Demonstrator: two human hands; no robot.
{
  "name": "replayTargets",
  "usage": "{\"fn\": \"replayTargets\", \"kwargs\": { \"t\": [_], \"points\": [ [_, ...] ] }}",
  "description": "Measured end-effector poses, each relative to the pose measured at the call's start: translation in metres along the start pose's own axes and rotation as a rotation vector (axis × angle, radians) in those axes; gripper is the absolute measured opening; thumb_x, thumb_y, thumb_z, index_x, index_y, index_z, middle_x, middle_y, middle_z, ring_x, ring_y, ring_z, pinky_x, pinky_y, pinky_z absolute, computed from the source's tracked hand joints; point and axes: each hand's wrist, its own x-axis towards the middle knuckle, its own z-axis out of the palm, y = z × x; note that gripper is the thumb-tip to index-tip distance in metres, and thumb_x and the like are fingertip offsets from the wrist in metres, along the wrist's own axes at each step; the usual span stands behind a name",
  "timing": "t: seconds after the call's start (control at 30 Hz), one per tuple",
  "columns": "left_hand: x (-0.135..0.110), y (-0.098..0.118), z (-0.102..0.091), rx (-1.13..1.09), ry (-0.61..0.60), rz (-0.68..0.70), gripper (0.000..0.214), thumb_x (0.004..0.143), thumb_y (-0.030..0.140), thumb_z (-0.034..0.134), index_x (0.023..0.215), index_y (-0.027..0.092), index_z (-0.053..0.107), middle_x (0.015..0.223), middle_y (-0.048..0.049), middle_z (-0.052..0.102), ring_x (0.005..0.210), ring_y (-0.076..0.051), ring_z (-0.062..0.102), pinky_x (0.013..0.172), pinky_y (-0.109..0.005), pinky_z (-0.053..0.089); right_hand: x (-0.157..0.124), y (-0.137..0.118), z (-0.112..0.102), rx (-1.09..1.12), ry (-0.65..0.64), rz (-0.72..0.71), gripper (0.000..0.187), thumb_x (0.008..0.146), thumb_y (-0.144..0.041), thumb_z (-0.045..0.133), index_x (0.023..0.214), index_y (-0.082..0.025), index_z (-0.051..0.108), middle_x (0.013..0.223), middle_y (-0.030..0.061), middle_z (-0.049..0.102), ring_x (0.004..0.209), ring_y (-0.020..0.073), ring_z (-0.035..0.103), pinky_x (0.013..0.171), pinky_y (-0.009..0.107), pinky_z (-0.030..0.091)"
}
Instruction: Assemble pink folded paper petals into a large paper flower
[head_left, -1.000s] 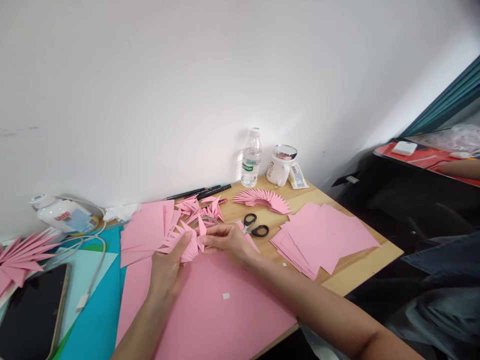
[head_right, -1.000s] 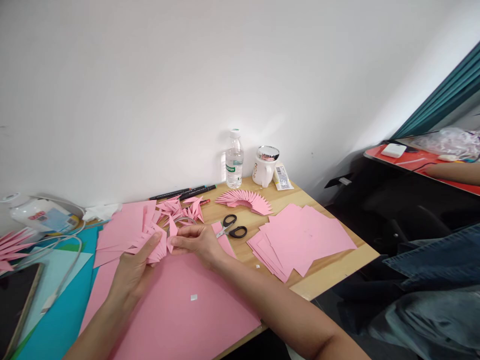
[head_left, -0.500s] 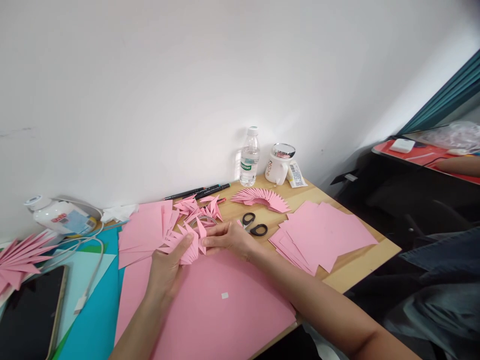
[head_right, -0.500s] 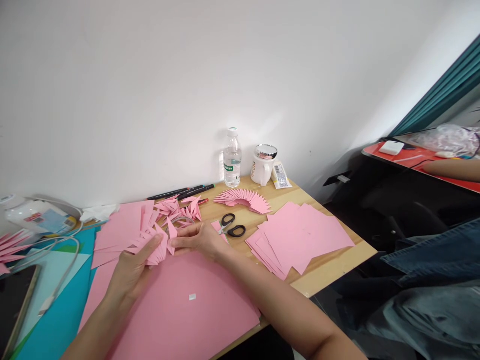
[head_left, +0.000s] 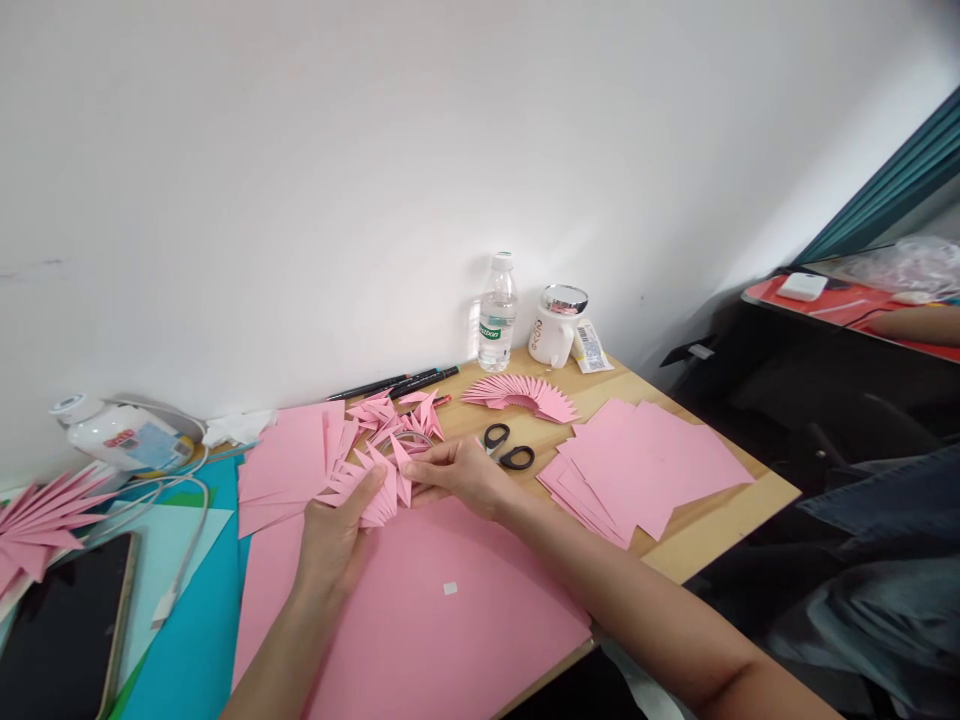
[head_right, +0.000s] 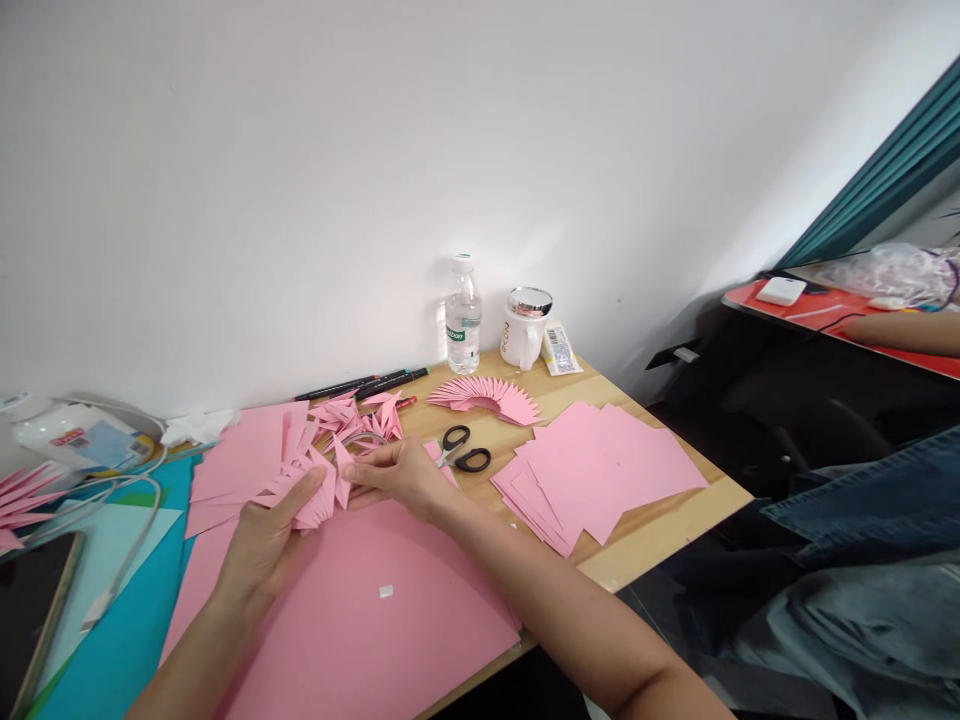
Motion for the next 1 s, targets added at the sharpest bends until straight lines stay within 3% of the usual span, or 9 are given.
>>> {"fn": "replayTargets", "kwargs": {
  "t": [0.1, 0.27, 0.47, 0.63, 0.7, 0.83, 1.0],
  "points": [
    [-0.001, 0.001, 0.000, 0.068, -0.031, 0.016, 0.025, 0.048, 0.014, 0.084, 0.065, 0.013, 0.066, 0.063, 0.0009, 0.064, 0.059, -0.011, 0.058, 0.052, -0.020, 0.047, 0.001, 0.002, -0.001, 0.062, -0.019, 0.029, 0.036, 0.045, -0.043, 0.082, 0.066, -0.015, 0.073, 0.062, 0.0006, 0.068, 0.061, 0.0152, 0.065, 0.074, 0.034, 0.054],
    [0.002, 0.001, -0.001, 0.019, -0.087, -0.078, 0.023, 0.049, 0.014, 0.083, 0.063, 0.016, 0.065, 0.053, 0.0021, 0.060, 0.058, -0.015, 0.060, 0.053, -0.024, 0.049, -0.002, -0.001, 0.000, 0.026, -0.028, 0.000, 0.030, 0.045, -0.039, 0.083, 0.060, -0.016, 0.072, 0.061, -0.0011, 0.067, 0.060, 0.0140, 0.065, 0.072, 0.032, 0.053],
    [0.002, 0.001, -0.001, -0.006, -0.101, -0.111, 0.023, 0.051, 0.013, 0.082, 0.068, 0.017, 0.067, 0.055, 0.0010, 0.062, 0.055, -0.014, 0.059, 0.047, -0.021, 0.046, 0.000, -0.002, -0.007, 0.013, -0.122, 0.046, 0.036, 0.050, -0.044, 0.080, 0.070, -0.014, 0.072, 0.062, -0.0001, 0.068, 0.060, 0.0129, 0.065, 0.071, 0.030, 0.054],
    [0.004, 0.000, -0.003, -0.026, 0.007, -0.039, 0.025, 0.052, 0.012, 0.081, 0.073, 0.012, 0.067, 0.060, 0.0007, 0.065, 0.044, -0.007, 0.050, 0.034, -0.015, 0.035, -0.001, 0.000, 0.001, -0.026, -0.143, -0.148, 0.035, 0.053, -0.041, 0.080, 0.071, -0.012, 0.069, 0.067, -0.0017, 0.065, 0.065, 0.0119, 0.065, 0.074, 0.029, 0.054],
    [0.006, -0.001, -0.005, -0.053, 0.014, -0.027, 0.023, 0.054, 0.011, 0.080, 0.073, 0.012, 0.067, 0.061, 0.0011, 0.065, 0.045, -0.007, 0.051, 0.035, -0.015, 0.036, -0.003, -0.001, 0.003, -0.021, -0.176, -0.159, 0.036, 0.054, -0.041, 0.080, 0.071, -0.012, 0.067, 0.066, -0.0022, 0.064, 0.064, 0.0125, 0.065, 0.074, 0.030, 0.054],
    [0.010, 0.000, -0.006, -0.124, -0.041, -0.140, 0.018, 0.058, 0.008, 0.077, 0.073, 0.013, 0.067, 0.063, -0.0018, 0.066, 0.057, -0.013, 0.061, 0.044, -0.018, 0.046, -0.004, -0.005, 0.000, -0.007, -0.297, -0.074, 0.036, 0.060, -0.040, 0.078, 0.079, -0.012, 0.064, 0.065, -0.0013, 0.064, 0.064, 0.0134, 0.066, 0.072, 0.031, 0.054],
    [0.010, 0.000, -0.006, -0.136, -0.058, -0.154, 0.023, 0.062, 0.006, 0.074, 0.082, 0.016, 0.068, 0.065, -0.0023, 0.067, 0.067, -0.017, 0.064, 0.050, -0.020, 0.049, -0.001, -0.003, -0.004, 0.024, -0.290, -0.060, 0.036, 0.062, -0.036, 0.077, 0.083, -0.014, 0.058, 0.070, -0.0005, 0.067, 0.067, 0.0143, 0.067, 0.069, 0.031, 0.055]
  ]
}}
